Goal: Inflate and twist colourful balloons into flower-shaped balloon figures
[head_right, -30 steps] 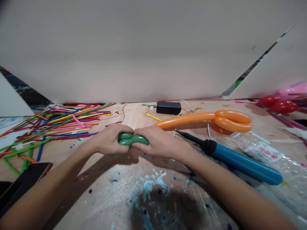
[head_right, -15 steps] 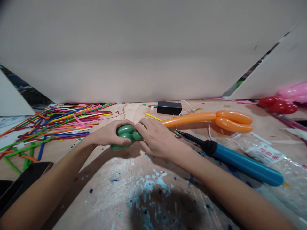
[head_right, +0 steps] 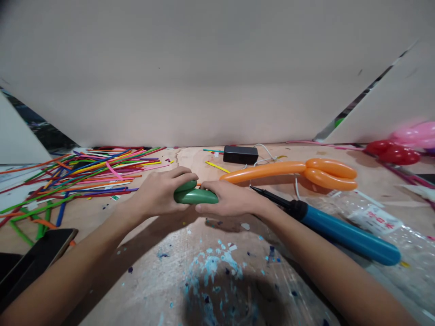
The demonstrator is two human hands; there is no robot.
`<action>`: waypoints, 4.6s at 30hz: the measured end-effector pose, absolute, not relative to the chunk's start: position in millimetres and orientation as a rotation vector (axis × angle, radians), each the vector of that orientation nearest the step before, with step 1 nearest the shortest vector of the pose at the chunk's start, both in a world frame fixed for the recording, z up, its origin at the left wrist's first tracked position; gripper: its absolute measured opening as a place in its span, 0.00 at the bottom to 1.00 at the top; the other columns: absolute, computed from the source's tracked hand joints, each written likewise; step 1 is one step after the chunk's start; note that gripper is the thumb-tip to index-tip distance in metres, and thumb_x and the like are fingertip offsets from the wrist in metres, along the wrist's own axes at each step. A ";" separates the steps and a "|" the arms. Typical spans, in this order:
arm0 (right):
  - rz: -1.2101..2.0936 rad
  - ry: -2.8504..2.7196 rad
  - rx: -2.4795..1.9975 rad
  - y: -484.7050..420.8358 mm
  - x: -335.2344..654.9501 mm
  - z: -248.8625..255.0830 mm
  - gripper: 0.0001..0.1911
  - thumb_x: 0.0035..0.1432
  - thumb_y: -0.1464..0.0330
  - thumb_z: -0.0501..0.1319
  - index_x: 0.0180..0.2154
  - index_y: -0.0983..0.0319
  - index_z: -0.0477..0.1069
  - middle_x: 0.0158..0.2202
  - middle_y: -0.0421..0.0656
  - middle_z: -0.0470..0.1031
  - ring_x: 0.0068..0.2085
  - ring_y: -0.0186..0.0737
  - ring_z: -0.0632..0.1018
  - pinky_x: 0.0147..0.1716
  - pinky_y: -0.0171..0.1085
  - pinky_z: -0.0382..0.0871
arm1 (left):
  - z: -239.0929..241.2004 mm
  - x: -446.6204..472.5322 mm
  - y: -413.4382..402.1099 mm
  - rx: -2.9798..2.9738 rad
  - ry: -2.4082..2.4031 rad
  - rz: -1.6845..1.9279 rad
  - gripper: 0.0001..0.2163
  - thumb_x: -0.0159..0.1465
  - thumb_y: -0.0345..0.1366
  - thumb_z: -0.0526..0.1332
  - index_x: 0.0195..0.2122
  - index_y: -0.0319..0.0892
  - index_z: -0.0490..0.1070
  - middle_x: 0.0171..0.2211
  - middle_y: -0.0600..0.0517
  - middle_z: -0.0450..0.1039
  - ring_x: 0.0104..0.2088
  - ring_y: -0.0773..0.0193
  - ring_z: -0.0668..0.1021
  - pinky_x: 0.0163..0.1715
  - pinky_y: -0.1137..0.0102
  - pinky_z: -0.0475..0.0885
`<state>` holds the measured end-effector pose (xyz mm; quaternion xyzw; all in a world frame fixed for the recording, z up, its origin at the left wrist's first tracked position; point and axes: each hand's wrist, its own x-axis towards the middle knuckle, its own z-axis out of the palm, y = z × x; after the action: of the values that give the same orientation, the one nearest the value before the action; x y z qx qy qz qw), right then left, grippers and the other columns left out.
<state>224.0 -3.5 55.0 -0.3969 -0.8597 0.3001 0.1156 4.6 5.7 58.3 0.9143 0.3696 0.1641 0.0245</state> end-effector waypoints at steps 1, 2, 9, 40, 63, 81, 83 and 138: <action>0.965 -2.512 -1.145 -1.4 225.1 55.2 0.15 0.61 0.58 0.58 0.43 0.62 0.69 0.36 0.43 0.76 0.33 0.38 0.75 0.31 0.35 0.66 | 58.3 4.6 5.5 2.854 1.141 0.492 0.20 0.54 0.43 0.62 0.49 0.51 0.69 0.51 0.51 0.73 0.42 0.55 0.78 0.33 0.67 0.67; 1.070 -2.492 -1.136 0.8 226.1 55.1 0.15 0.64 0.57 0.55 0.41 0.63 0.70 0.31 0.42 0.75 0.30 0.36 0.74 0.29 0.34 0.66 | 58.4 4.5 5.2 2.876 1.138 0.478 0.20 0.54 0.42 0.62 0.49 0.50 0.69 0.51 0.51 0.73 0.42 0.56 0.78 0.32 0.67 0.67; 1.466 -2.328 -1.152 7.6 224.6 48.8 0.11 0.63 0.61 0.54 0.34 0.62 0.66 0.22 0.37 0.68 0.22 0.32 0.69 0.23 0.32 0.61 | 58.6 5.5 2.5 2.842 1.101 0.462 0.20 0.52 0.38 0.62 0.48 0.49 0.71 0.48 0.51 0.75 0.40 0.55 0.78 0.34 0.66 0.68; 0.649 -2.500 -1.249 -12.4 218.4 57.4 0.10 0.57 0.63 0.60 0.36 0.63 0.69 0.30 0.42 0.73 0.29 0.38 0.71 0.27 0.35 0.60 | 44.8 7.8 10.2 2.441 1.055 0.827 0.44 0.49 0.51 0.69 0.64 0.43 0.55 0.51 0.43 0.71 0.48 0.52 0.75 0.49 0.58 0.70; 0.204 -2.174 -1.086 -4.0 219.9 51.8 0.06 0.59 0.66 0.61 0.33 0.63 0.68 0.30 0.43 0.71 0.32 0.39 0.70 0.33 0.36 0.61 | 53.2 4.9 16.3 1.724 1.003 0.956 0.15 0.50 0.32 0.66 0.38 0.39 0.66 0.35 0.53 0.67 0.33 0.68 0.70 0.32 0.72 0.67; 0.327 -2.103 -1.206 5.5 214.5 22.5 0.10 0.57 0.72 0.59 0.42 0.63 0.74 0.39 0.46 0.79 0.40 0.44 0.77 0.40 0.39 0.66 | 41.7 -5.9 29.1 1.975 0.833 0.762 0.12 0.54 0.28 0.56 0.37 0.40 0.74 0.41 0.48 0.76 0.44 0.61 0.78 0.46 0.64 0.74; 0.412 -2.086 -1.179 6.4 212.7 19.1 0.10 0.57 0.71 0.59 0.42 0.63 0.74 0.39 0.46 0.79 0.40 0.44 0.77 0.40 0.39 0.67 | 39.0 -6.5 31.5 2.055 0.977 0.815 0.13 0.55 0.27 0.54 0.37 0.41 0.77 0.40 0.49 0.79 0.42 0.61 0.79 0.44 0.65 0.74; 1.543 -1.025 -0.897 7.2 181.4 -4.0 0.11 0.46 0.63 0.68 0.32 0.61 0.73 0.27 0.40 0.74 0.28 0.35 0.73 0.30 0.35 0.67 | 11.6 8.8 27.9 2.014 0.964 1.033 0.19 0.58 0.31 0.60 0.52 0.42 0.71 0.51 0.45 0.74 0.48 0.57 0.77 0.49 0.61 0.73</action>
<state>181.4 7.2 -4.0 -0.3735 -0.4268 0.6423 0.5155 8.8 27.9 11.6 0.7717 0.3694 0.3956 0.3341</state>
